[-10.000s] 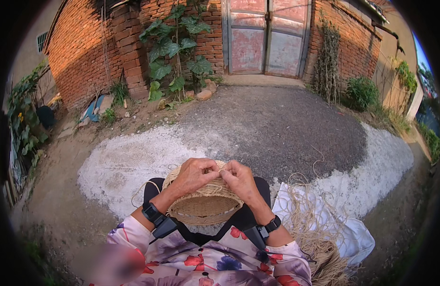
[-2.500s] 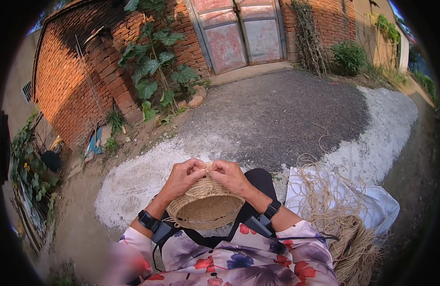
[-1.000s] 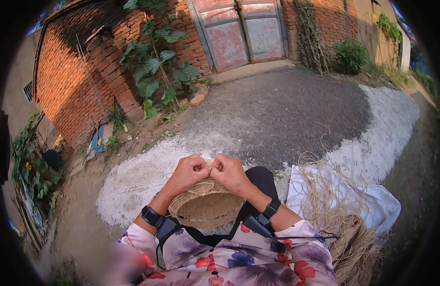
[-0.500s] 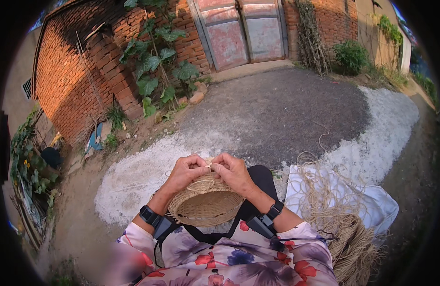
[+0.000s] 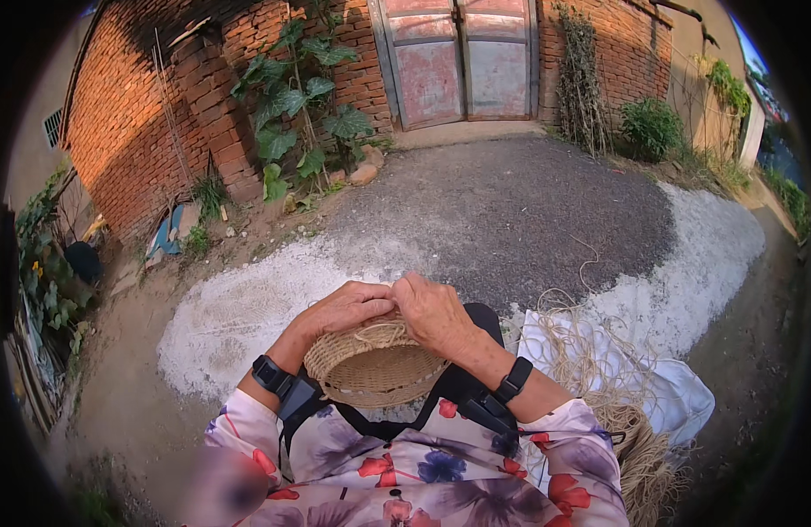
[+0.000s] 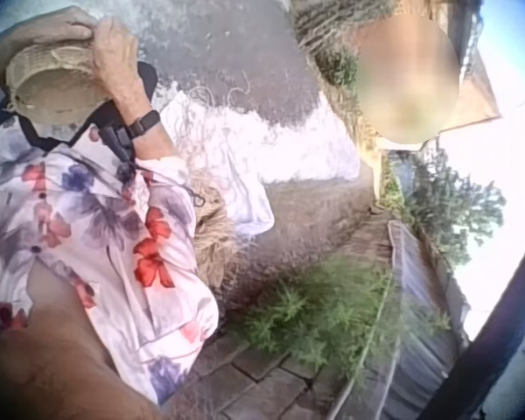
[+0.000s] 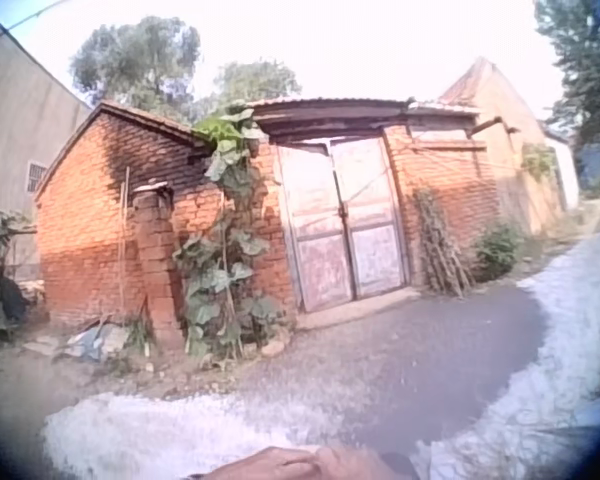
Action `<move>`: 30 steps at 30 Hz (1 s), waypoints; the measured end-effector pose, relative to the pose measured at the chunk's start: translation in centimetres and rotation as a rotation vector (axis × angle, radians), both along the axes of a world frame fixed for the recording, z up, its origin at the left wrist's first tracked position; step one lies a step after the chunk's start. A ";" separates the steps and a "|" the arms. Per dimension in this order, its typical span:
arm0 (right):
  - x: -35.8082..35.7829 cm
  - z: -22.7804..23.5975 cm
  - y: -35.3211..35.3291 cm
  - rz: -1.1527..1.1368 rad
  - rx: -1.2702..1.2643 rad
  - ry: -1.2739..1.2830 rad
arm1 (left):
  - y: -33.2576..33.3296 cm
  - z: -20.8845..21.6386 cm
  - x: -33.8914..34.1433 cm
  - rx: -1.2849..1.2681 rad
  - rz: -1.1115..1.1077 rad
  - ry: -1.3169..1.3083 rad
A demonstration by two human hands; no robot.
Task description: Weaving a round basket using natural fiber strips.
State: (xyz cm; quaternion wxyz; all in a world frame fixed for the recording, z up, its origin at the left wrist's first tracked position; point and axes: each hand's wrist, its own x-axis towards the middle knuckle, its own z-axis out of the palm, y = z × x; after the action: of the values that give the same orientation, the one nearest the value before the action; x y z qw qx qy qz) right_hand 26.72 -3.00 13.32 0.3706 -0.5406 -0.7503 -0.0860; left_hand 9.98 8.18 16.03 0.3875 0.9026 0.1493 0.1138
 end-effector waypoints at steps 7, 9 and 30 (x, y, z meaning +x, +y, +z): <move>1.3 -1.5 1.5 0.148 -0.213 0.445 | 0.4 0.3 -0.1 -0.298 0.094 0.033; 1.8 -1.0 1.5 0.264 -0.307 0.619 | 0.4 0.5 -0.5 0.028 0.162 0.062; 1.4 -1.9 0.6 0.121 -0.213 0.629 | -0.6 1.3 -3.3 0.478 0.286 0.019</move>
State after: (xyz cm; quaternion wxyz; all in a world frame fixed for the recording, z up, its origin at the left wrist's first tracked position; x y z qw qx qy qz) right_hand 28.17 -2.40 11.39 0.5299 -0.5309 -0.6346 0.1860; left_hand 6.67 7.63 17.34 0.1423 0.9391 0.2480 0.1908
